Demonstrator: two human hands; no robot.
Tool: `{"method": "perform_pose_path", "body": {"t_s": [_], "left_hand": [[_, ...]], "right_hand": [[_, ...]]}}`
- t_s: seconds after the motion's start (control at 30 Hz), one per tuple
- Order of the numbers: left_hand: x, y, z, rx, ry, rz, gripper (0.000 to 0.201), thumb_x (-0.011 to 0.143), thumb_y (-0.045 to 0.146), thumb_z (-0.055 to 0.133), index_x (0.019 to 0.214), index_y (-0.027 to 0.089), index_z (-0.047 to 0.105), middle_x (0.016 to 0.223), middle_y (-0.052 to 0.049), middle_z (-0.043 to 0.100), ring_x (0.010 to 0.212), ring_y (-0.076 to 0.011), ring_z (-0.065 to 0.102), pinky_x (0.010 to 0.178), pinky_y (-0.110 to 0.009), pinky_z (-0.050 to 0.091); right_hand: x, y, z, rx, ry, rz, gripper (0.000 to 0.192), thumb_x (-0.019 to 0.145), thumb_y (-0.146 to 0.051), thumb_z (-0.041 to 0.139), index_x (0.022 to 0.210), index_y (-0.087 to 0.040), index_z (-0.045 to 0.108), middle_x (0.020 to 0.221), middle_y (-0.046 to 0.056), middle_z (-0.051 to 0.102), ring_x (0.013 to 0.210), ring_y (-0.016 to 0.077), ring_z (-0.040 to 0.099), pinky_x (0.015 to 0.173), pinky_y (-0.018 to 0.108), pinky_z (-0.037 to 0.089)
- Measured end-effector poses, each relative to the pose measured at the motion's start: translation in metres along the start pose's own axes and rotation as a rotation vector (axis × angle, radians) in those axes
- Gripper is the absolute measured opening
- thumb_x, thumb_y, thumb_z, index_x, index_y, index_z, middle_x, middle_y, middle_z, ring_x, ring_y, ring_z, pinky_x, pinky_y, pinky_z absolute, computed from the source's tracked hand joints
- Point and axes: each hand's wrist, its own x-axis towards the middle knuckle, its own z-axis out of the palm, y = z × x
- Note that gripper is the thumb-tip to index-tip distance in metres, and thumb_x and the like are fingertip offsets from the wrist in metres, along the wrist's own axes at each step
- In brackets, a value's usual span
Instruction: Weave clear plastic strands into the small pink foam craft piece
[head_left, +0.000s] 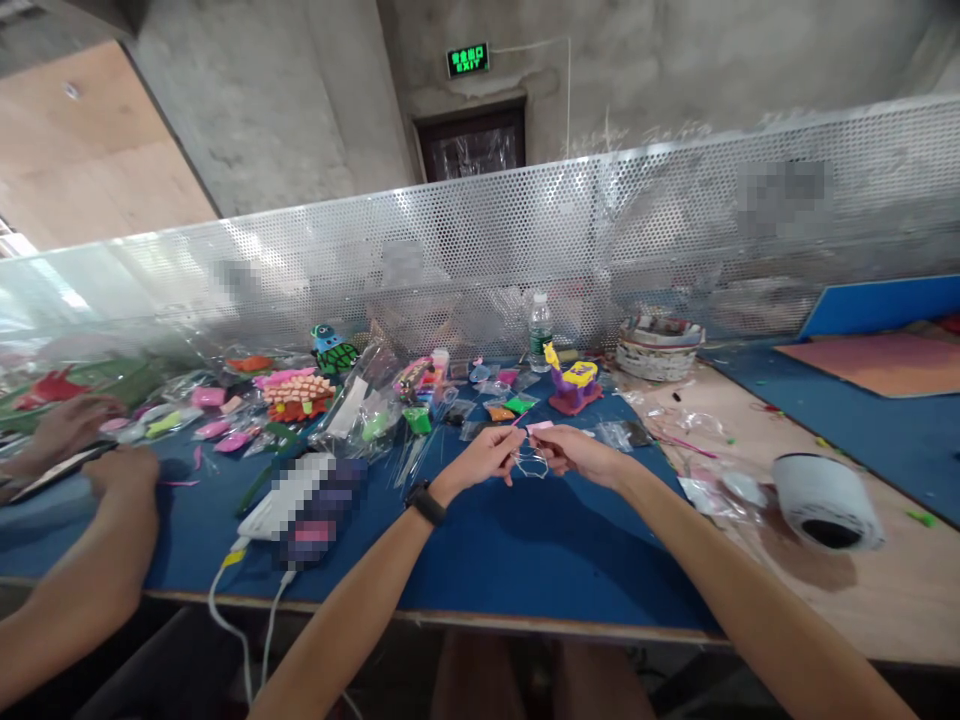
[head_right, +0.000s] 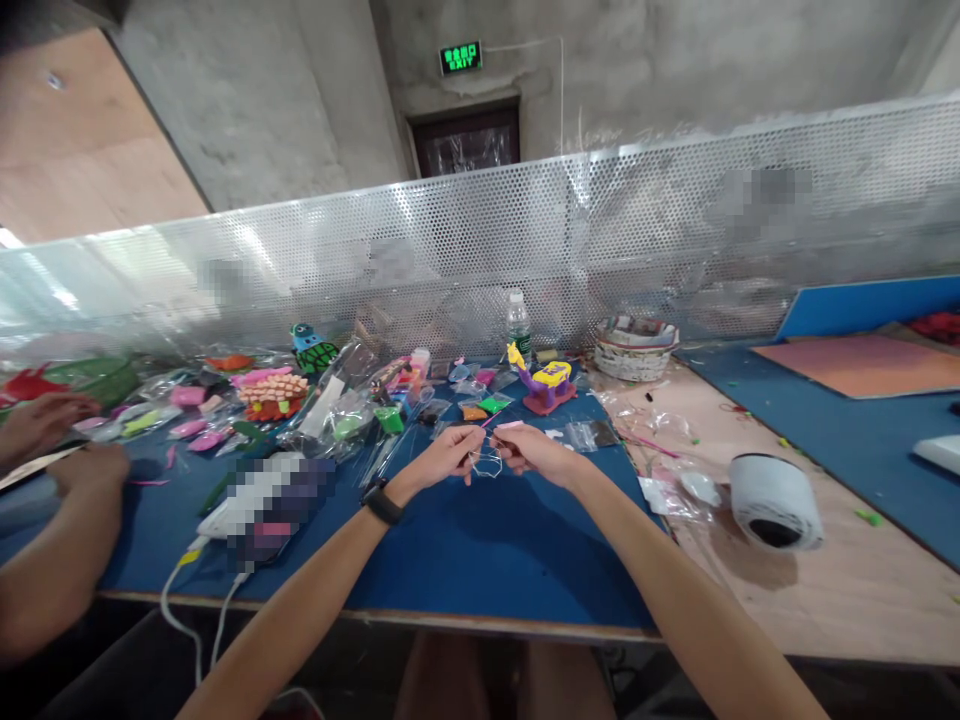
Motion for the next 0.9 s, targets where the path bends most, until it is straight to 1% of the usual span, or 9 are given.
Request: {"method": "perform_pose_path", "body": {"t_s": [0.1,0.2,0.33,0.47,0.53,0.6,0.67,0.73,0.9], "left_hand": [[0.001,0.001,0.002,-0.020,0.012,0.024,0.053,0.085,0.069,0.053,0.076,0.017,0.048,0.056,0.009,0.039,0.039,-0.0035,0.035,0.046,-0.023,0.051],[0.001,0.003,0.003,-0.017,0.011,0.050,0.054,0.085,0.070,0.053,0.077,0.017,0.049,0.058,0.009,0.038,0.040,-0.0031,0.033,0.049,-0.025,0.053],[0.000,0.003,0.002,-0.022,0.027,0.070,0.053,0.086,0.069,0.052,0.080,0.017,0.051,0.060,0.008,0.040,0.043,-0.0035,0.033,0.056,-0.027,0.057],[0.000,0.002,0.004,-0.055,0.056,0.063,0.051,0.086,0.068,0.052,0.082,0.017,0.051,0.065,0.007,0.043,0.047,-0.0041,0.034,0.062,-0.029,0.058],[0.000,0.001,0.004,-0.059,0.089,0.073,0.050,0.086,0.067,0.054,0.082,0.017,0.052,0.072,0.005,0.047,0.052,-0.0057,0.041,0.065,-0.029,0.058],[0.002,0.000,0.004,-0.056,0.122,0.069,0.050,0.085,0.067,0.056,0.084,0.017,0.054,0.081,0.001,0.053,0.061,-0.0087,0.051,0.067,-0.029,0.058],[0.003,-0.002,0.004,-0.068,0.131,0.054,0.050,0.085,0.066,0.055,0.089,0.017,0.057,0.091,-0.002,0.058,0.070,-0.0120,0.059,0.070,-0.030,0.058],[0.004,-0.004,0.002,-0.109,0.117,0.041,0.048,0.087,0.065,0.055,0.096,0.018,0.058,0.097,-0.004,0.062,0.074,-0.0138,0.063,0.072,-0.031,0.059],[0.003,-0.002,0.000,-0.204,0.129,0.065,0.044,0.087,0.059,0.060,0.104,0.018,0.059,0.100,-0.005,0.064,0.075,-0.0135,0.064,0.076,-0.032,0.058]], "right_hand": [[0.003,0.005,0.000,0.039,0.011,-0.029,0.039,0.077,-0.054,0.070,0.076,-0.019,0.052,0.056,-0.011,0.029,0.048,0.0059,0.019,0.047,0.023,0.016],[0.008,0.012,0.001,0.043,0.039,-0.096,0.042,0.076,-0.057,0.071,0.077,-0.019,0.054,0.058,-0.011,0.026,0.050,0.0067,0.020,0.049,0.023,0.018],[0.013,0.019,0.003,0.042,0.112,-0.216,0.044,0.074,-0.061,0.071,0.078,-0.019,0.058,0.059,-0.008,0.033,0.053,0.0082,0.028,0.053,0.024,0.026],[0.013,0.021,-0.001,-0.006,0.105,-0.260,0.045,0.077,-0.063,0.067,0.083,-0.019,0.062,0.061,-0.007,0.039,0.055,0.0092,0.033,0.055,0.025,0.032],[0.013,0.022,-0.004,-0.010,0.113,-0.277,0.044,0.077,-0.061,0.067,0.092,-0.020,0.063,0.064,-0.006,0.044,0.057,0.0103,0.038,0.057,0.026,0.035],[0.014,0.022,-0.007,-0.018,0.157,-0.316,0.045,0.077,-0.058,0.068,0.103,-0.022,0.061,0.067,-0.005,0.049,0.060,0.0117,0.044,0.060,0.027,0.038],[0.014,0.023,-0.009,-0.066,0.206,-0.371,0.045,0.079,-0.055,0.067,0.109,-0.024,0.057,0.070,-0.005,0.053,0.063,0.0128,0.048,0.061,0.027,0.039],[0.013,0.022,-0.010,-0.166,0.231,-0.427,0.040,0.084,-0.054,0.062,0.109,-0.024,0.054,0.070,-0.004,0.055,0.065,0.0140,0.050,0.062,0.028,0.041],[0.005,0.019,-0.006,-0.430,0.324,-0.550,0.029,0.094,-0.051,0.052,0.101,-0.024,0.048,0.072,-0.002,0.059,0.067,0.0162,0.054,0.063,0.030,0.042]]}}
